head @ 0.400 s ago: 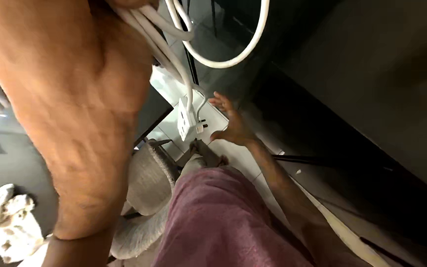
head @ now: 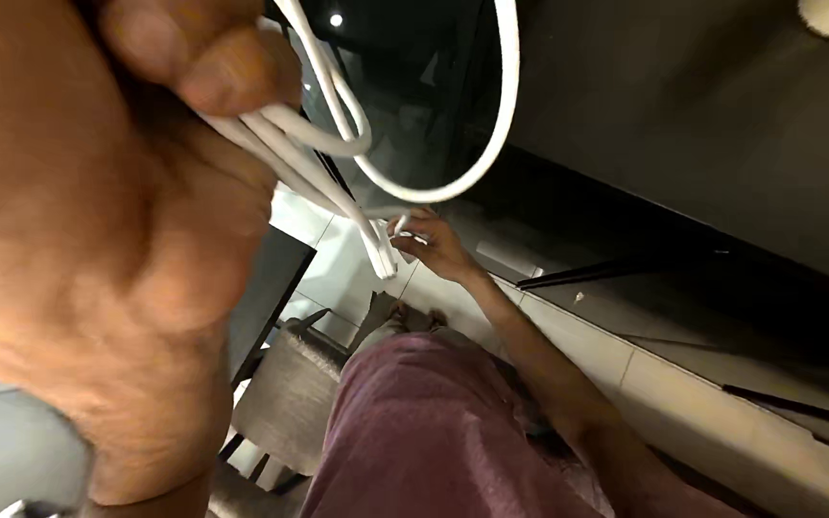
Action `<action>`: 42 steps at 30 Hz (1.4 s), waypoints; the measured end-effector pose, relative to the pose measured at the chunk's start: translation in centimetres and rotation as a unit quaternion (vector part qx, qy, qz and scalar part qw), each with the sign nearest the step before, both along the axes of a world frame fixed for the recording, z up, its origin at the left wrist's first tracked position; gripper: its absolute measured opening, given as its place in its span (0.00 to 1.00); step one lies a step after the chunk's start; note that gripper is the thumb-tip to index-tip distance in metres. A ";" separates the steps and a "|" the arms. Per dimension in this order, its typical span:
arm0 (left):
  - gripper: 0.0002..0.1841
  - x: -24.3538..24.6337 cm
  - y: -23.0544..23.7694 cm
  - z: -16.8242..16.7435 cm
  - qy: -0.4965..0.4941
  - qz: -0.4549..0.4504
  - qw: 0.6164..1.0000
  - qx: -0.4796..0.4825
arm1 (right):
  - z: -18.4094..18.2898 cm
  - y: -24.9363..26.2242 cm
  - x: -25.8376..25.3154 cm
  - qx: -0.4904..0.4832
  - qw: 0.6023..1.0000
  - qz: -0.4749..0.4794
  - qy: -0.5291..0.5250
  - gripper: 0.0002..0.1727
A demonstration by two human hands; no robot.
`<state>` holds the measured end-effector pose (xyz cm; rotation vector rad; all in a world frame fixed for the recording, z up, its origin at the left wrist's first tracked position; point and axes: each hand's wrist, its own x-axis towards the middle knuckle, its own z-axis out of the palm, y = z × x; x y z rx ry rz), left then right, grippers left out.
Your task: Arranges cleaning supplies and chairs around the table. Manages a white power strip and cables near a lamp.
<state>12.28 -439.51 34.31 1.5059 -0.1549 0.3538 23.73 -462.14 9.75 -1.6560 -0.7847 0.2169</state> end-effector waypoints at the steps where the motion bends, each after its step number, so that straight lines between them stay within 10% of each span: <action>1: 0.10 1.0 -0.6 0.5 -0.002 -0.060 0.991 -0.122 | 0.4 -0.4 -0.2 -0.024 1.000 -0.003 0.005 0.12; 4: 0.16 3.9 -1.6 2.6 0.072 -0.153 0.946 -0.276 | 1.9 -1.8 -0.8 -0.071 0.993 -0.042 0.079 0.11; 12: 0.10 7.3 2.2 -5.9 0.217 -0.169 0.961 -0.038 | 7.9 -5.9 0.3 -0.153 0.882 -0.411 -0.170 0.12; 16: 0.05 8.2 0.7 -10.2 0.216 -0.179 0.960 0.018 | 13.6 -4.4 -0.3 -0.234 0.853 -0.367 -0.288 0.10; 22: 0.31 6.7 -1.7 -11.6 0.187 -0.219 0.946 0.148 | 14.1 0.3 -0.6 -0.149 0.896 -0.336 -0.248 0.07; 28: 0.11 8.4 -4.1 -13.0 0.137 -0.218 0.958 0.127 | 13.6 -0.9 -0.7 -0.115 0.904 -0.326 -0.252 0.11; 34: 0.05 9.0 -5.8 -7.5 0.172 -0.308 0.920 -0.168 | 4.5 -9.0 -0.7 0.064 0.954 -0.251 0.149 0.50; 42: 0.13 14.3 -14.5 1.4 0.073 -0.302 0.930 -0.197 | 0.6 -10.1 -7.5 0.094 0.939 0.006 0.331 0.25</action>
